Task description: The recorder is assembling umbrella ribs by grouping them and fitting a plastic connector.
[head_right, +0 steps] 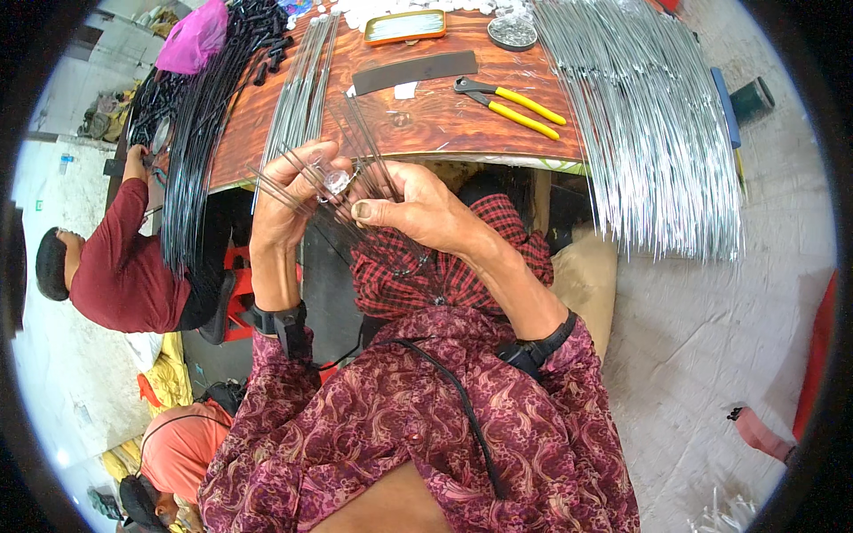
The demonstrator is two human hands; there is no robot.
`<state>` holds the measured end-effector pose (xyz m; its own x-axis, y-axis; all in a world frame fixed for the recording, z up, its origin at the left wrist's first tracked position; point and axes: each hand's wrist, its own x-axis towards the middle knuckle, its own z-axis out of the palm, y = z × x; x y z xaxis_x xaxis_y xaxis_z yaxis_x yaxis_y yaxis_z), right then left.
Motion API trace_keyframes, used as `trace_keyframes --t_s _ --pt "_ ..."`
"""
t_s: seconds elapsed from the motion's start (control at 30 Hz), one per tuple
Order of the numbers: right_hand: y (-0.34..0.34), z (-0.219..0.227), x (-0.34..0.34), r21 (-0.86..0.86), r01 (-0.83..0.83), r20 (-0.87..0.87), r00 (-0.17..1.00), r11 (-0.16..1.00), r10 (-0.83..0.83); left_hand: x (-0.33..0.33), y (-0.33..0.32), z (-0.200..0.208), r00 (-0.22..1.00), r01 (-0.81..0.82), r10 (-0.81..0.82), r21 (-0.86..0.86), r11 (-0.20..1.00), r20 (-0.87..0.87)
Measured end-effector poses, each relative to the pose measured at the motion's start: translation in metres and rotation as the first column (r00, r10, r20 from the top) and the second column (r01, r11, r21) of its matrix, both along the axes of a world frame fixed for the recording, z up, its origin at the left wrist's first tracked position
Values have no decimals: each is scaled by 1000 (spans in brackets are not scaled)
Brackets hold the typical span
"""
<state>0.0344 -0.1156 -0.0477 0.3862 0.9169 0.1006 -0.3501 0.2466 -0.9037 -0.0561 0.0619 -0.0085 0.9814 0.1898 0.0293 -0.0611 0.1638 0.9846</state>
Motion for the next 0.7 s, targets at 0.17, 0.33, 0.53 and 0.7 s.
trace_keyframes --t_s 0.17,0.33,0.53,0.7 --pt "-1 0 -3 -3 37 -6 999 999 -37 0 -3 -2 999 -17 20 -72 997 37" --pt "-2 0 -1 -23 61 22 998 998 -61 2 -5 -4 1000 -15 18 -89 996 25" --pt "1 -1 0 -28 87 36 996 996 -86 3 0 -7 999 35 -28 -168 985 40" --pt "-3 4 1 -1 38 1 999 999 -38 -1 0 -5 999 45 -43 -200 979 15"
